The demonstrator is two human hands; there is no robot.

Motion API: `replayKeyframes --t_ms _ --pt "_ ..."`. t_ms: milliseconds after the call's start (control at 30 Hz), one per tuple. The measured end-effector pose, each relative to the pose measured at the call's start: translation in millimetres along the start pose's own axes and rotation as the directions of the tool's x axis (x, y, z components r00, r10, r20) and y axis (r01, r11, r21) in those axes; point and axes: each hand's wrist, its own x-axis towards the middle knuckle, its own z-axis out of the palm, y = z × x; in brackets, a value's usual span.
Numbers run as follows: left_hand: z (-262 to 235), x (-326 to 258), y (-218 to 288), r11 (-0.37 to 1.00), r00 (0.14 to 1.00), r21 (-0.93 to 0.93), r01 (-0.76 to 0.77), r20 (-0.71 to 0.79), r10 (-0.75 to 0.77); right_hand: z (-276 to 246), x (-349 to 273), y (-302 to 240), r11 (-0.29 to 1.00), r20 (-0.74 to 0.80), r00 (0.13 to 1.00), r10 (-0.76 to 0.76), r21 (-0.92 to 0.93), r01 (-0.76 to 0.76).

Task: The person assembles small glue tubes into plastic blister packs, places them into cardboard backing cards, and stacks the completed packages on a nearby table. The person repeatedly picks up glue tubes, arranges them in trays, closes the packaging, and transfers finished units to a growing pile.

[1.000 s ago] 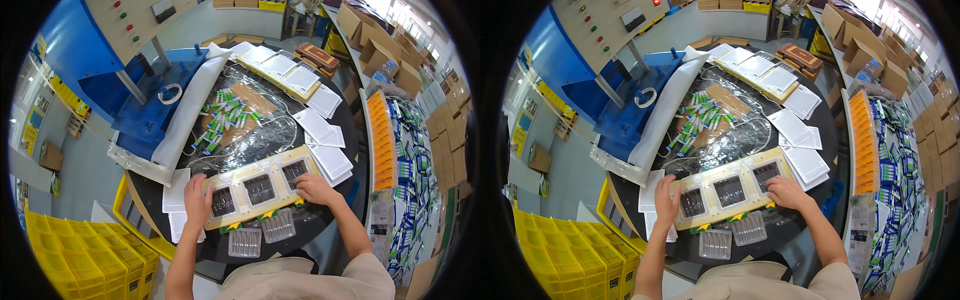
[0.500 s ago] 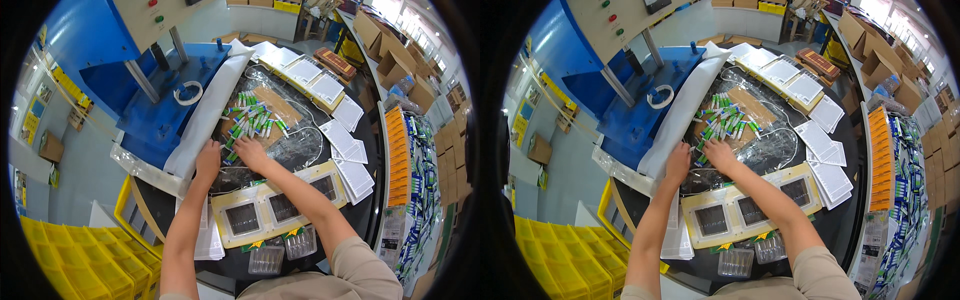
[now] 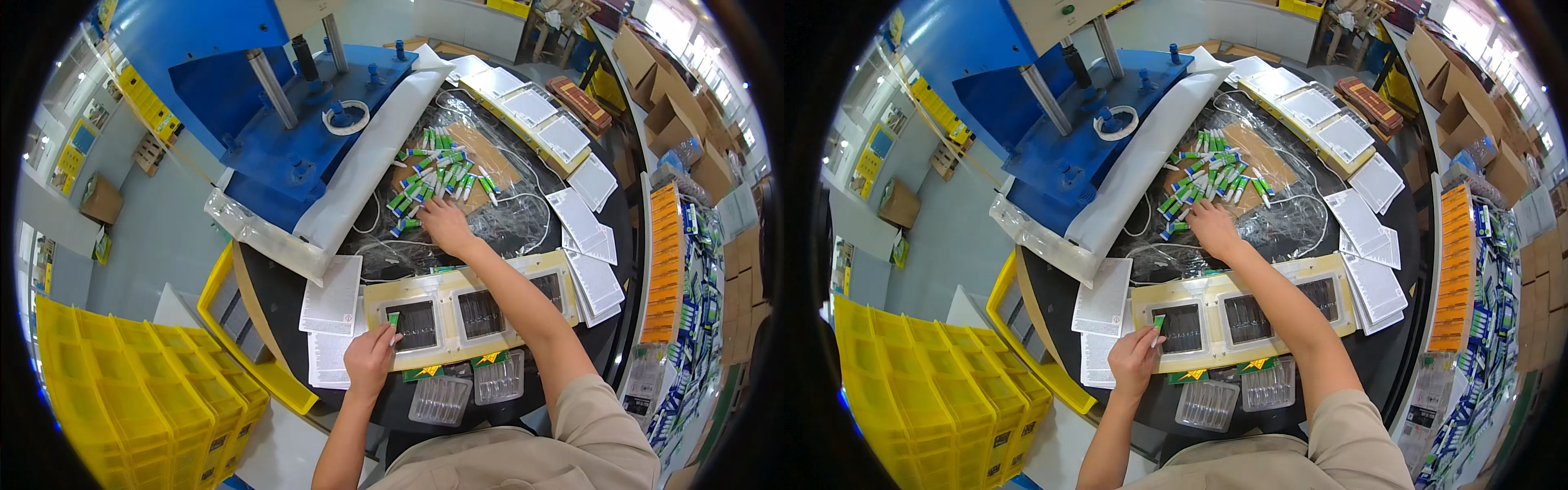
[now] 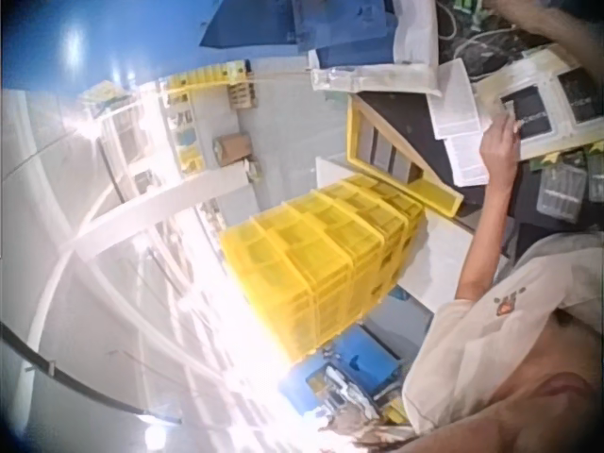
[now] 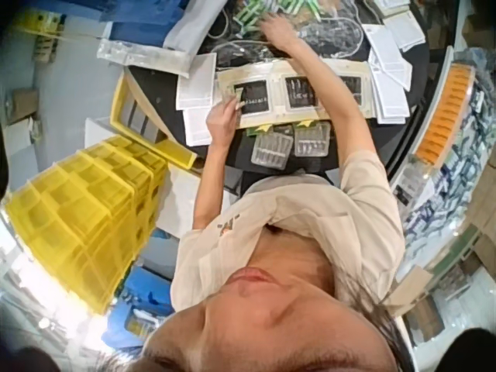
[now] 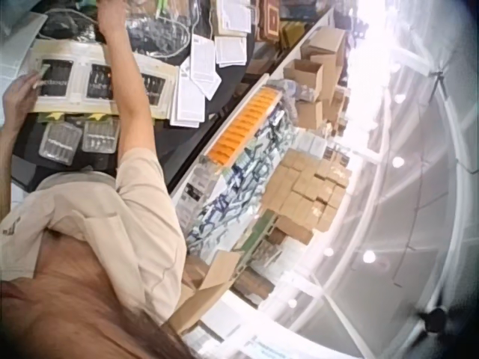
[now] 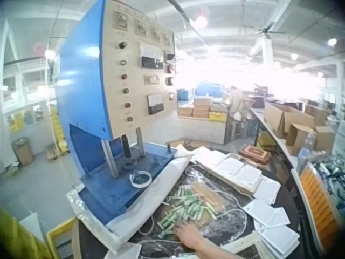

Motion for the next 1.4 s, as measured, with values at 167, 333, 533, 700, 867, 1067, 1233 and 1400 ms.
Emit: replayKeyframes --t_ms 167,333,533,700,867,1067,1233,1400 --pt "2.5 -5.4 -0.5 0.978 0.990 0.166 -0.129 0.074 0.118 -40.9 -58.7 -29.7 0.978 -0.164 0.984 0.062 0.206 -0.027" --pt "-0.8 -9.2 4.4 0.975 0.974 0.199 -0.103 0.219 0.059 -75.6 -136.9 -109.3 0.972 -0.240 0.962 -0.126 0.165 0.169" --pt "-3.8 -15.7 4.4 0.966 0.961 0.238 -0.104 0.273 0.036 -60.0 -141.7 -148.9 0.968 -0.149 0.978 -0.148 0.179 0.174" --pt "-2.8 -17.3 4.8 0.966 0.954 0.239 -0.098 0.299 0.023 -55.4 -145.4 -166.3 0.972 -0.065 0.988 -0.142 0.180 0.152" --pt "-12.1 -9.0 11.2 0.978 0.946 0.204 -0.052 0.322 -0.017 -59.9 -129.6 -145.7 0.961 -0.074 0.990 -0.121 0.241 0.136" --pt "-1.6 46.3 -15.0 0.995 0.972 0.101 -0.024 0.235 0.000 -31.2 -17.7 -57.7 0.973 -0.289 0.957 0.013 0.226 0.055" --pt "61.2 148.2 -74.8 0.999 0.998 0.018 -0.029 0.052 0.028 -7.3 21.1 -25.8 0.977 0.029 0.990 -0.139 -0.161 0.142" --pt "119.7 208.5 -100.0 0.979 0.974 0.190 -0.077 0.225 0.033 -58.2 -78.5 -61.6 0.955 -0.217 0.972 0.086 0.297 -0.019"
